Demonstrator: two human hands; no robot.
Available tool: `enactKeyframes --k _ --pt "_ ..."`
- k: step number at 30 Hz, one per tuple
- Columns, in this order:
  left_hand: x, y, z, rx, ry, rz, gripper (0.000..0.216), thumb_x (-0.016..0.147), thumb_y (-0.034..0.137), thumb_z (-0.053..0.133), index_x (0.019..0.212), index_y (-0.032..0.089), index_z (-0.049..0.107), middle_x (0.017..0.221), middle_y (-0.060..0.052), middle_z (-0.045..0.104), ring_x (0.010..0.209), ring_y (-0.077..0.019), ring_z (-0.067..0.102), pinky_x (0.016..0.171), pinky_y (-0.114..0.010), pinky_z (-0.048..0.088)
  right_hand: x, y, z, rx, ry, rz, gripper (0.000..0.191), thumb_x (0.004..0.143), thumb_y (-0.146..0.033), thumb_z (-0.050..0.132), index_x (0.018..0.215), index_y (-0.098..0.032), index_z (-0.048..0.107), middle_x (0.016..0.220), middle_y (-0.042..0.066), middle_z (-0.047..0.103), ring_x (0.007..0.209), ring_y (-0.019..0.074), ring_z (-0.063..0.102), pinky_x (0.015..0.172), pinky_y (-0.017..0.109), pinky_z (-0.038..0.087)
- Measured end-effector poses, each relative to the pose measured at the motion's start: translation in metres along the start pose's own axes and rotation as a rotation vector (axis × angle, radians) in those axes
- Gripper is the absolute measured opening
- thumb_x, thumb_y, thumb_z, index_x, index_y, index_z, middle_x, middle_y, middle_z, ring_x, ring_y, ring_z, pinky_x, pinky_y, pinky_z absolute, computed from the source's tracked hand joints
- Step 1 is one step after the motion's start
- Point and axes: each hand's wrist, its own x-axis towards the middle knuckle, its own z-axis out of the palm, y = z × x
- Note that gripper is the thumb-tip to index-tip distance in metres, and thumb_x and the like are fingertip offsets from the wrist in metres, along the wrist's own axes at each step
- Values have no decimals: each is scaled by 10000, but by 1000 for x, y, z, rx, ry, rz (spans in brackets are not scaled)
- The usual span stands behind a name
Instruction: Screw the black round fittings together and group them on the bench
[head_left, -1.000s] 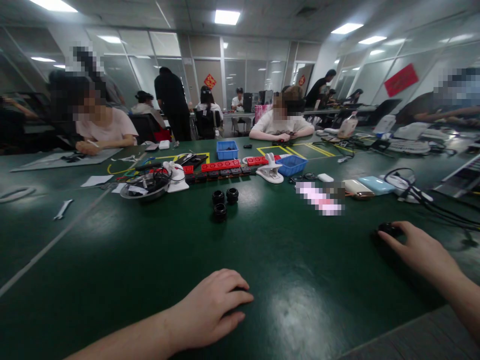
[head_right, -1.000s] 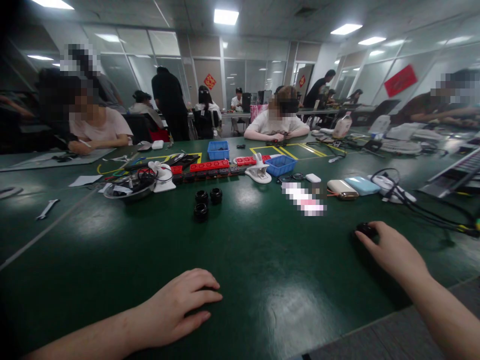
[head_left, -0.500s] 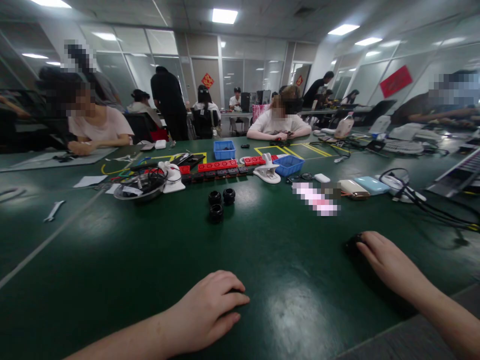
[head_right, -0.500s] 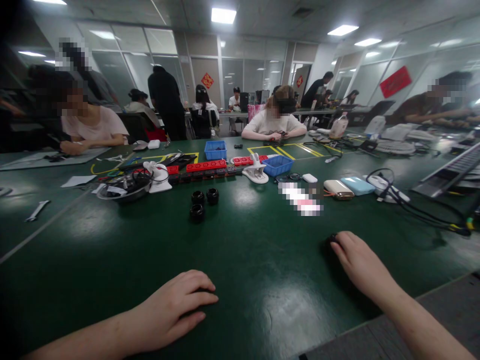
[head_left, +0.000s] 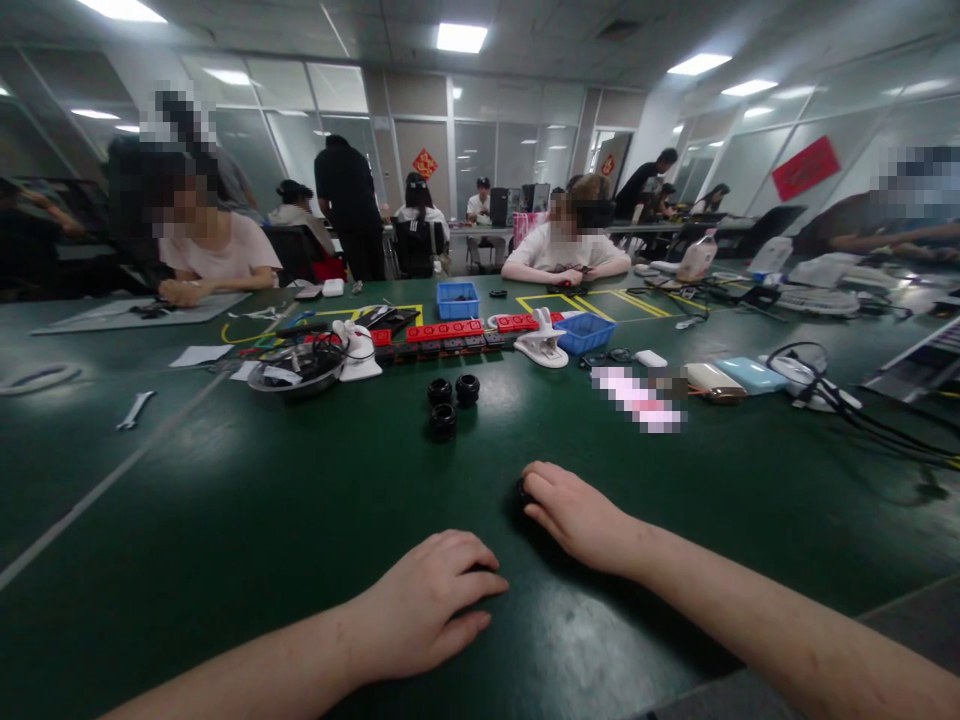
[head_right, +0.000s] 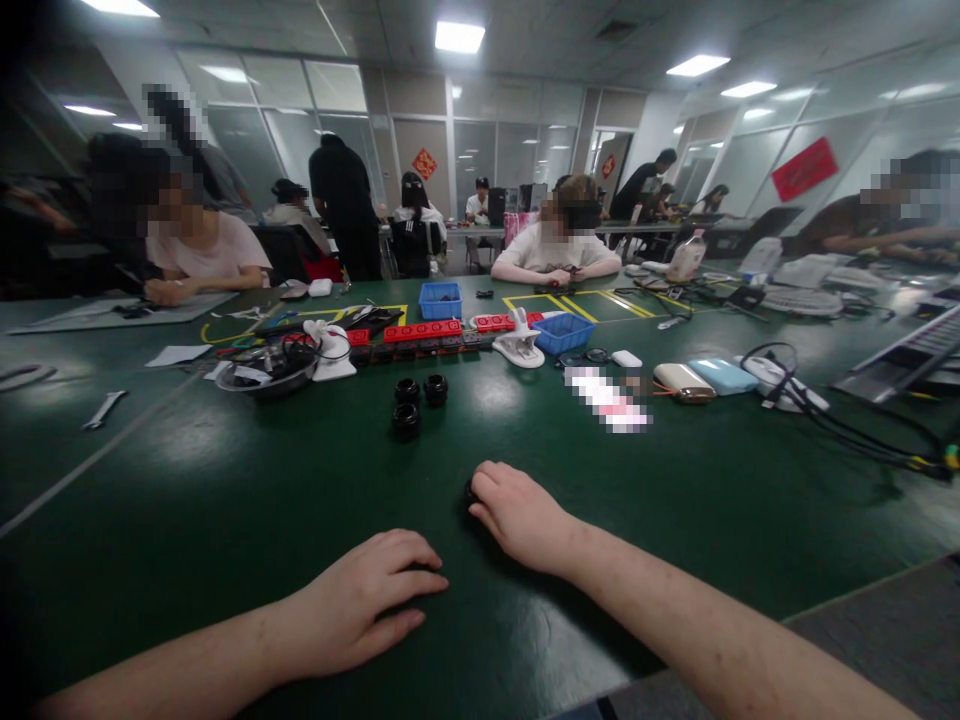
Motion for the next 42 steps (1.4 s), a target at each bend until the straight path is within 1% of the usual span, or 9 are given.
enactKeyframes --k 4,9,14,19,31,37,42 --pt "0 0 -1 5 -10 -9 320 803 170 560 1119 221 542 1099 -58 567 1019 -209 499 899 -358 403 30 -5 10 -14 21 -34 68 853 -166 440 881 -142 497 948 84 534 833 170 503 774 312 441" --pt "1 1 -3 12 -16 -10 328 801 172 566 1124 216 538 1099 -61 568 1009 -207 505 888 -350 410 62 -2 17 -42 52 -50 67 863 -188 445 865 -145 496 928 72 525 819 162 495 760 293 428" --pt "0 -1 -3 19 -23 1 326 797 184 573 1120 208 536 1102 -62 568 1015 -210 505 897 -361 406 87 4 25 -65 86 -44 87 882 -205 420 867 -149 484 922 67 517 795 157 499 723 284 424" --pt "0 -2 -2 24 -13 12 321 796 187 575 1114 195 534 1101 -66 567 1017 -212 505 902 -359 406 106 12 31 -96 126 -40 81 878 -205 429 860 -149 485 916 74 520 839 175 490 766 304 409" --pt "0 -2 -4 64 -12 33 343 790 223 618 1119 208 524 1092 -54 582 1012 -204 518 911 -352 408 134 34 36 -148 204 12 111 883 -221 402 850 -154 485 912 87 525 845 194 488 780 313 403" --pt "1 -3 -4 74 -28 32 374 765 228 662 1117 182 542 1099 -66 589 1015 -205 521 921 -343 400 137 37 42 -109 249 51 112 876 -228 398 883 -151 479 925 94 525 839 196 500 765 310 408" --pt "1 -4 -4 54 -55 43 378 774 234 651 1129 172 537 1119 -72 578 1037 -206 510 952 -353 379 135 37 42 -55 279 105 125 862 -239 407 926 -148 465 924 93 542 842 196 515 747 308 410"
